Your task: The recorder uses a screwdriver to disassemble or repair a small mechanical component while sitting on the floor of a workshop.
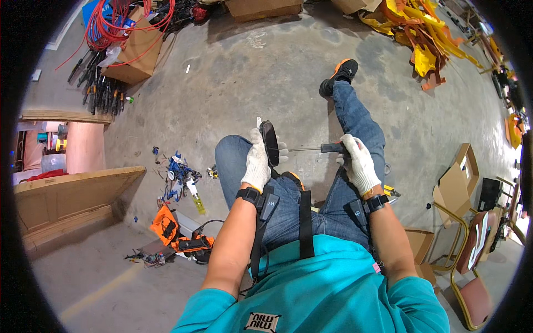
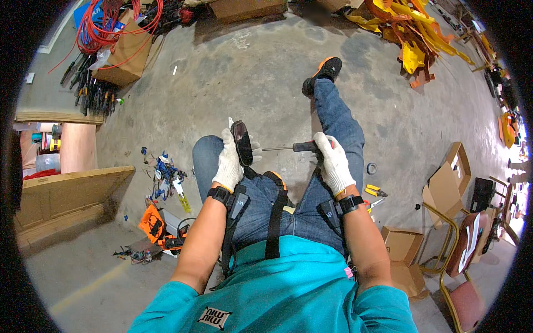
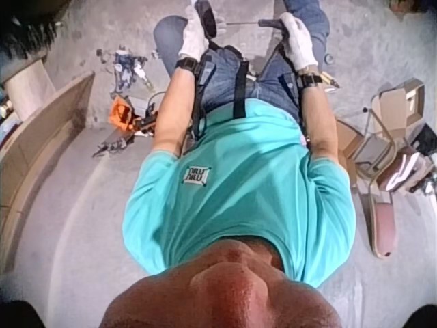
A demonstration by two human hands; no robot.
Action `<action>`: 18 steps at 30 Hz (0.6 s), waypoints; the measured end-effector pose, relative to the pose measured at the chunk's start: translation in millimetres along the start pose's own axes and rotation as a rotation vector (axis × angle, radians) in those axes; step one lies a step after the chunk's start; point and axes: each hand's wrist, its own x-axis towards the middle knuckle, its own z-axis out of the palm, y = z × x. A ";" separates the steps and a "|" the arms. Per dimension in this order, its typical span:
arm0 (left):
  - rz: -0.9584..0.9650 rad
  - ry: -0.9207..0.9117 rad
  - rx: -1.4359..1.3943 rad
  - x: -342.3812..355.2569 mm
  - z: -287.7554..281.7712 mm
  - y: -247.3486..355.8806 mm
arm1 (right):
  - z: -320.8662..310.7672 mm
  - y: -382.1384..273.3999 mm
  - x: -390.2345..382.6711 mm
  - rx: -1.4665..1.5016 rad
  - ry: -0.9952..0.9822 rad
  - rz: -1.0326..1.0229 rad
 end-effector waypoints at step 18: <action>-0.088 -0.163 -0.086 4.3 -0.2 -0.6 | 87.1 17.0 -0.2 -1.111 -0.355 -0.553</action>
